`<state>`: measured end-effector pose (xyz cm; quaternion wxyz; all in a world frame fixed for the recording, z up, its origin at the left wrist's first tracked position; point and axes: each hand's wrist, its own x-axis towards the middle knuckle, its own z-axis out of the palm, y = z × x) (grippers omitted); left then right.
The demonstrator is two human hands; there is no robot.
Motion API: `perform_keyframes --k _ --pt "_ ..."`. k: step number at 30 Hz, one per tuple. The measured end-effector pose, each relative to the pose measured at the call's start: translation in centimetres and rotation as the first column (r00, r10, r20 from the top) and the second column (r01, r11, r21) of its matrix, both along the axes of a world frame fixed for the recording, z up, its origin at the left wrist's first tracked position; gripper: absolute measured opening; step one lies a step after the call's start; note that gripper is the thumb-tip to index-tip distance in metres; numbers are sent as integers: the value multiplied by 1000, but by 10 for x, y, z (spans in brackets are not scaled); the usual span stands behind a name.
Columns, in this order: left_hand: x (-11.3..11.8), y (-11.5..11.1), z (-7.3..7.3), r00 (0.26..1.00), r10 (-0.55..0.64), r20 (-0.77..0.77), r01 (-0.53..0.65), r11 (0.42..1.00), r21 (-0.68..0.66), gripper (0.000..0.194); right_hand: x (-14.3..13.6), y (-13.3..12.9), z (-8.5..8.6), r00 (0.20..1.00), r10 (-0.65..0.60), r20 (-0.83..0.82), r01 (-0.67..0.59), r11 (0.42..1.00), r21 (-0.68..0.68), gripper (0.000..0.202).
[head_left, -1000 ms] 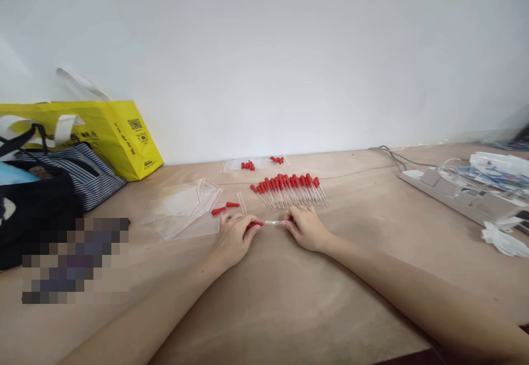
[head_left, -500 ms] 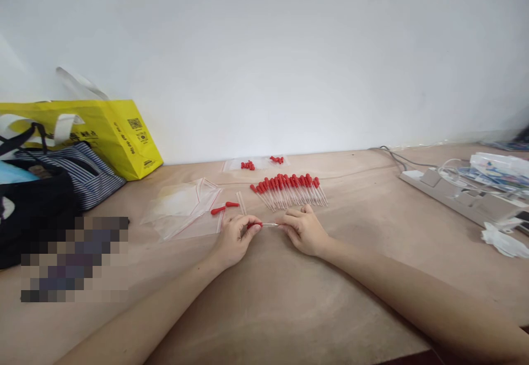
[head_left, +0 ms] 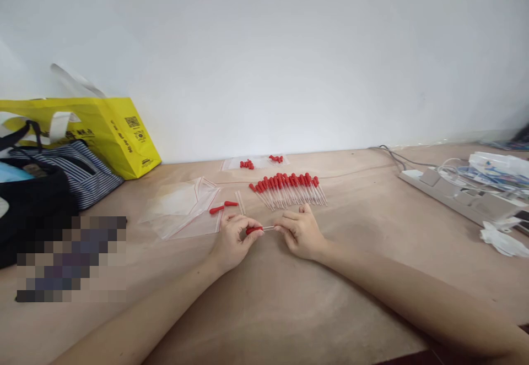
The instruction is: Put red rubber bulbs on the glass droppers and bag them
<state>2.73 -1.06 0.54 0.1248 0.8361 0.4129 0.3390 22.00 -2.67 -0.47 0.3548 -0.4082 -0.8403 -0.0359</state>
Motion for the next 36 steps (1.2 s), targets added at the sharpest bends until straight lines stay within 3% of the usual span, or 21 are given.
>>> perform_keyframes --k 9,16,22,25,27,30,33,36 --pt "-1 -1 -2 999 -10 -53 14 996 83 13 -7 2 0 999 25 38 -21 993 -112 23" --pt "-4 3 0 984 16 -180 -1 997 79 13 -1 7 5 987 86 139 -62 983 -171 23" --pt "-7 8 3 977 60 -203 -26 986 167 16 2 4 11 972 40 233 -3 987 -161 18" --pt "-14 12 5 968 177 -175 -140 969 205 20 6 13 12 981 -86 173 120 972 -201 19" --pt "-23 18 7 932 312 -182 -275 940 203 28 13 26 14 959 -273 76 283 922 -264 22" --pt "-37 30 8 838 473 -274 -443 881 165 25 25 50 16 847 -531 -33 486 797 -358 25" --pt "-46 38 8 769 547 -331 -535 834 135 26 30 70 16 745 -666 -32 604 695 -391 25" --pt "-49 40 9 753 559 -348 -558 822 113 30 28 83 11 692 -722 -7 664 639 -389 24"
